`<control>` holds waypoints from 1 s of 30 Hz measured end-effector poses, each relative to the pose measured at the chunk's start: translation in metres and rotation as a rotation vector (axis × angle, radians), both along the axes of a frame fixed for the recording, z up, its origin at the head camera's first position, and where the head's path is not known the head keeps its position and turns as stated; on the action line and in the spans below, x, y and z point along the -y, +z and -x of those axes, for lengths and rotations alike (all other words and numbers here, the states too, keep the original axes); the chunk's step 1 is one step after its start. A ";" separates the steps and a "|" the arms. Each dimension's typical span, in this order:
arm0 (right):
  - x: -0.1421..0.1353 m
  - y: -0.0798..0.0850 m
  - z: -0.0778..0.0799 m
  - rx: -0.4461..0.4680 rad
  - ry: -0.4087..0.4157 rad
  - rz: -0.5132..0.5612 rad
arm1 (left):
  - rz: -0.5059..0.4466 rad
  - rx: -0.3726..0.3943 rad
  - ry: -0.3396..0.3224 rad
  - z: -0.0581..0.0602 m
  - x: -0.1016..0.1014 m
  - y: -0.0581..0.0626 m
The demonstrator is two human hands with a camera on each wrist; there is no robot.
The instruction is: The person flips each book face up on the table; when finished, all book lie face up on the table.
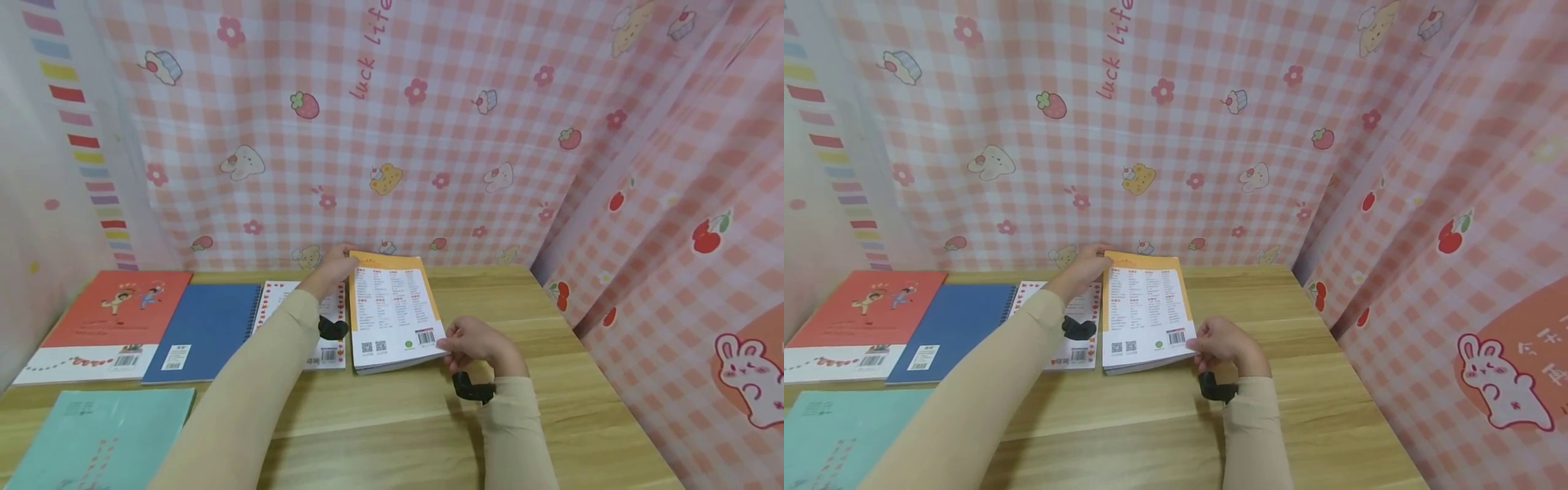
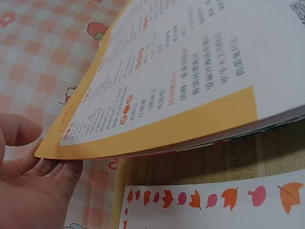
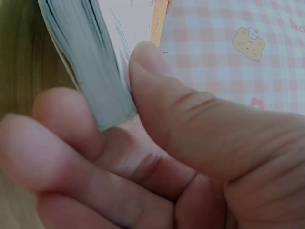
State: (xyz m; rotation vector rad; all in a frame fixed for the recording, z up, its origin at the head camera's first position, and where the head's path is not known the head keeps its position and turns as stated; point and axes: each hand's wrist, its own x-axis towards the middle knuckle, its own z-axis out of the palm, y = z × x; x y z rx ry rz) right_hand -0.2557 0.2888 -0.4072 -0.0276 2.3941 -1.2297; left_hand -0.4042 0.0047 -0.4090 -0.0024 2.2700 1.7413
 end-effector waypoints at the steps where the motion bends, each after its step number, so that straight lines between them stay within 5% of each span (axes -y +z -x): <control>1: 0.000 0.000 0.000 -0.003 -0.003 -0.002 | 0.000 -0.002 0.009 0.000 -0.001 0.000; 30: -0.005 0.012 -0.004 -0.102 -0.073 -0.067 | -0.013 -0.089 0.062 -0.003 -0.006 -0.002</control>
